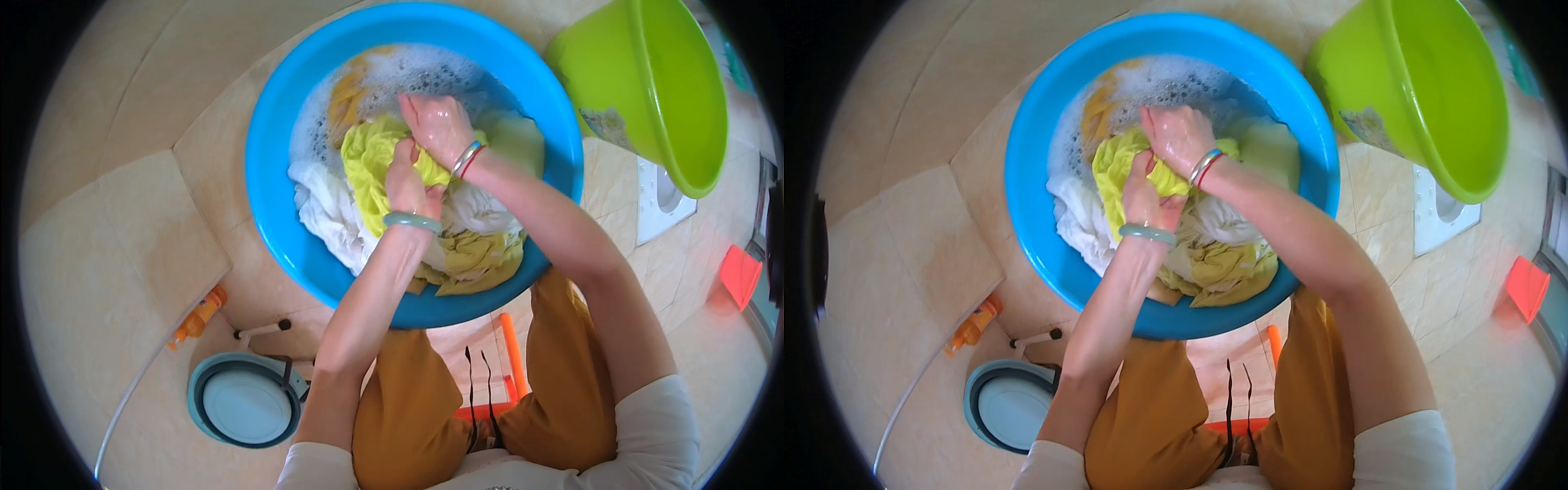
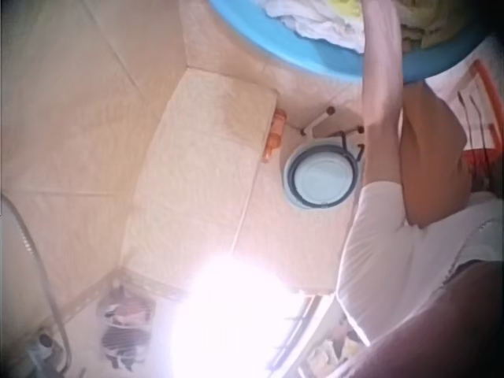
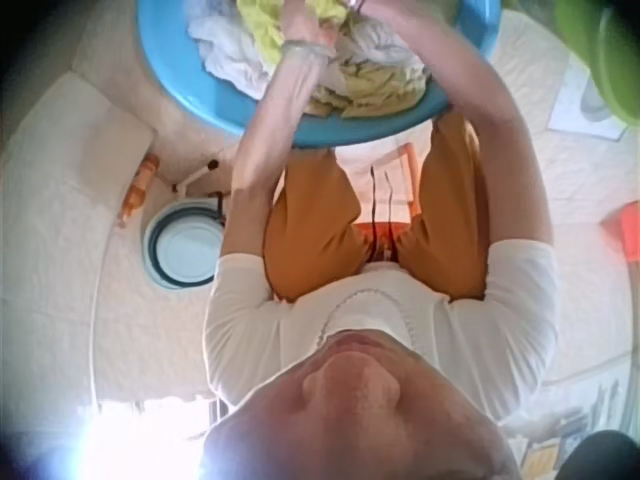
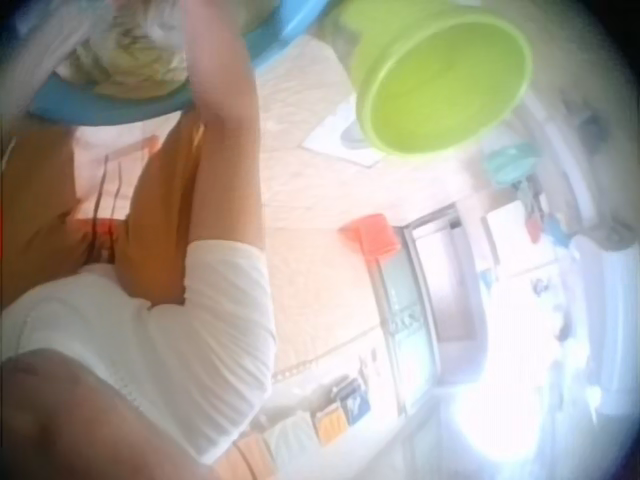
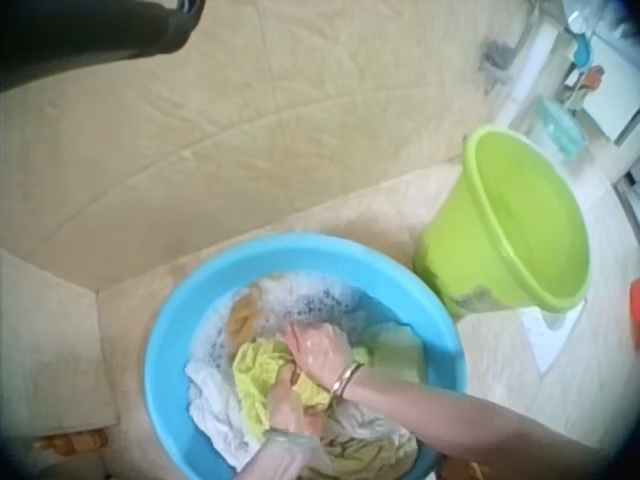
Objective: The person is hand-washing clothes in a blue basin filled with soapy water. They scrub and rinse a yellow garment, wringing it out before placing it into a green bucket. They then proceed to wash a grey patterned garment in the same manner.
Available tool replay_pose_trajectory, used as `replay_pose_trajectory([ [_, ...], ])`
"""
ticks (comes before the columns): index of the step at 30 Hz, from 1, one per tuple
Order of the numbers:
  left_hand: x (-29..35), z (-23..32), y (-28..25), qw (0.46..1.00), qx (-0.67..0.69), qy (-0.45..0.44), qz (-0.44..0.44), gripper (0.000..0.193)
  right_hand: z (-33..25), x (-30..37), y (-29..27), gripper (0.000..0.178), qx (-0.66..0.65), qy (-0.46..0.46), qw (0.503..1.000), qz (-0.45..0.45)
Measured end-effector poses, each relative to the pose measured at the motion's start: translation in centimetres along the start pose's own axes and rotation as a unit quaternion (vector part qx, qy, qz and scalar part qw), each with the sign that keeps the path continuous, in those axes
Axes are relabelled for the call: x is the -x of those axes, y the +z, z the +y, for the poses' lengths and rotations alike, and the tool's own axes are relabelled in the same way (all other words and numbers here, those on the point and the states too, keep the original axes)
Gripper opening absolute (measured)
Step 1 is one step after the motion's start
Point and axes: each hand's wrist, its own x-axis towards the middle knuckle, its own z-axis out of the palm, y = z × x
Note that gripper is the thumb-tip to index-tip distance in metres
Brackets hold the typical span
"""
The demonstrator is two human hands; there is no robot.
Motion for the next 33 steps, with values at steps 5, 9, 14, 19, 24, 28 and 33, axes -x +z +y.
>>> replay_pose_trajectory([
  [5,-4.7,1.1,-5.9,0.966,-0.013,0.161,-0.204,0.017,-8.0,4.2,-0.5,0.019,-0.057,-0.172,0.983,0.043],
  [9,2.5,1.7,-0.6,0.991,0.106,0.051,-0.068,0.017,-5.6,4.5,-0.1,0.015,-0.041,-0.195,0.98,0.0],
  [14,0.4,1.0,-0.8,0.972,0.063,-0.036,-0.222,0.016,1.6,0.4,-0.8,0.021,-0.042,0.019,0.999,0.007],
  [19,-1.6,2.5,-3.2,0.97,0.154,0.008,-0.19,0.022,-7.9,5.7,-1.3,0.022,-0.009,-0.187,0.982,0.022],
  [24,0.1,-0.3,-2.2,0.974,0.157,0.013,-0.165,0.021,-2.8,2.5,-0.7,0.025,0.156,-0.181,0.971,-0.026],
  [28,-0.8,0.3,-3.6,0.903,0.144,-0.109,-0.389,0.021,-0.6,0.6,-1.4,0.025,-0.031,-0.033,0.998,0.051],
  [33,-2.0,0.1,-4.1,0.969,0.104,0.127,-0.184,0.022,-8.4,5.5,-1.3,0.024,-0.04,-0.203,0.978,0.034],
])
